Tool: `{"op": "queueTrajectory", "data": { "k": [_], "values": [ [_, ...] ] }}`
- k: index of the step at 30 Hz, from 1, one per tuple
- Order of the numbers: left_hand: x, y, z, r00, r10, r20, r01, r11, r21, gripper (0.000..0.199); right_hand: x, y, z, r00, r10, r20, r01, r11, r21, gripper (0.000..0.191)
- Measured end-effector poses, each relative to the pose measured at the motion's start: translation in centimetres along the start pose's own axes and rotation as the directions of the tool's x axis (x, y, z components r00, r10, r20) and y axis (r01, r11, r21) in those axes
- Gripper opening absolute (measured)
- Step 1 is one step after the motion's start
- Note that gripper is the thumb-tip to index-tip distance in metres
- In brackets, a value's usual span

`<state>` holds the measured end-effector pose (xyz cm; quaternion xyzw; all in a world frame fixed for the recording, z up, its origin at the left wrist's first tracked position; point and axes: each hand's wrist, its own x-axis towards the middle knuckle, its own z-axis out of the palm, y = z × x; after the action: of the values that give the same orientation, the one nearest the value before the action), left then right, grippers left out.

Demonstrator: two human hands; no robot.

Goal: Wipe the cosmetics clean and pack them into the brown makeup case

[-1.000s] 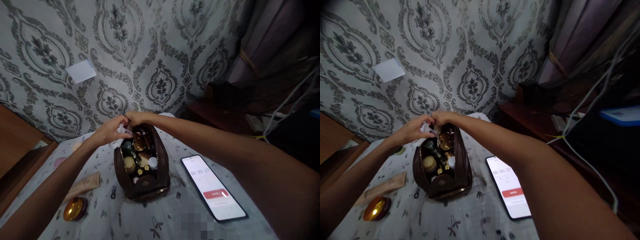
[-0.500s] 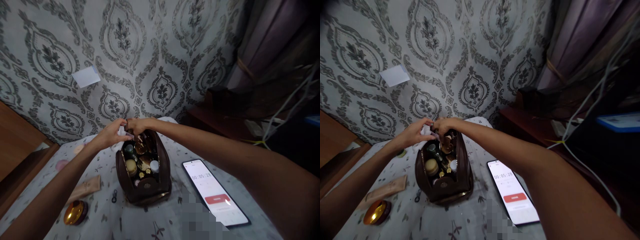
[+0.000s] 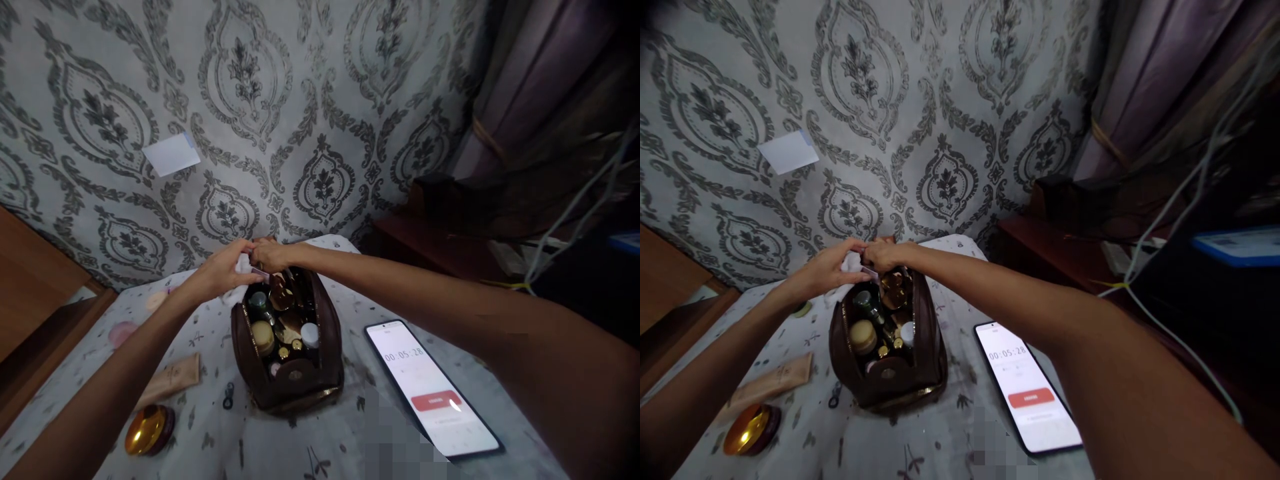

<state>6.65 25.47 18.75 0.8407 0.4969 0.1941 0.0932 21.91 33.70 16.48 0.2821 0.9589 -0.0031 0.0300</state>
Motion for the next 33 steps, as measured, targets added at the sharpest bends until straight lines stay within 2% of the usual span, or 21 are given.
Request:
{"op": "queueTrajectory", "data": {
  "k": [6, 9, 14, 22, 25, 30, 33],
  "values": [
    [-0.1, -0.5, 0.1, 1.0, -0.002, -0.012, 0.003, 0.997, 0.078, 0.053, -0.9, 1.2, -0.4, 0.994, -0.096, -0.06, 0.102, 0.99, 0.096, 0.035],
    [-0.1, -0.7, 0.3, 0.999, 0.016, -0.029, -0.012, 0.993, 0.115, 0.051, -0.9, 1.6, -0.3, 0.996, -0.054, -0.071, 0.064, 0.986, 0.151, 0.03],
    [0.0, -0.7, 0.4, 0.998, 0.058, -0.035, -0.052, 0.987, 0.154, 0.048, -0.6, 1.5, -0.3, 0.987, 0.039, -0.158, -0.012, 0.986, 0.165, 0.028],
    [0.0, -0.4, 0.4, 1.0, -0.005, -0.029, 0.01, 0.985, 0.173, 0.048, -1.0, 0.7, -1.2, 0.977, 0.123, -0.175, -0.071, 0.957, 0.28, 0.029],
    [0.0, -0.5, 0.6, 0.999, 0.01, -0.038, -0.004, 0.988, 0.152, 0.049, -0.8, 0.5, -1.2, 0.98, 0.114, -0.161, -0.061, 0.951, 0.302, 0.027],
    [-0.1, -0.5, 0.6, 0.998, 0.033, -0.047, -0.026, 0.989, 0.146, 0.046, -0.9, 0.7, -1.0, 0.989, 0.026, -0.145, 0.025, 0.941, 0.338, 0.021],
    [-0.1, -0.6, 0.5, 0.999, 0.027, -0.037, -0.022, 0.989, 0.149, 0.045, -0.9, 0.8, -0.8, 0.985, 0.039, -0.166, 0.022, 0.937, 0.348, 0.022]
  ]
}}
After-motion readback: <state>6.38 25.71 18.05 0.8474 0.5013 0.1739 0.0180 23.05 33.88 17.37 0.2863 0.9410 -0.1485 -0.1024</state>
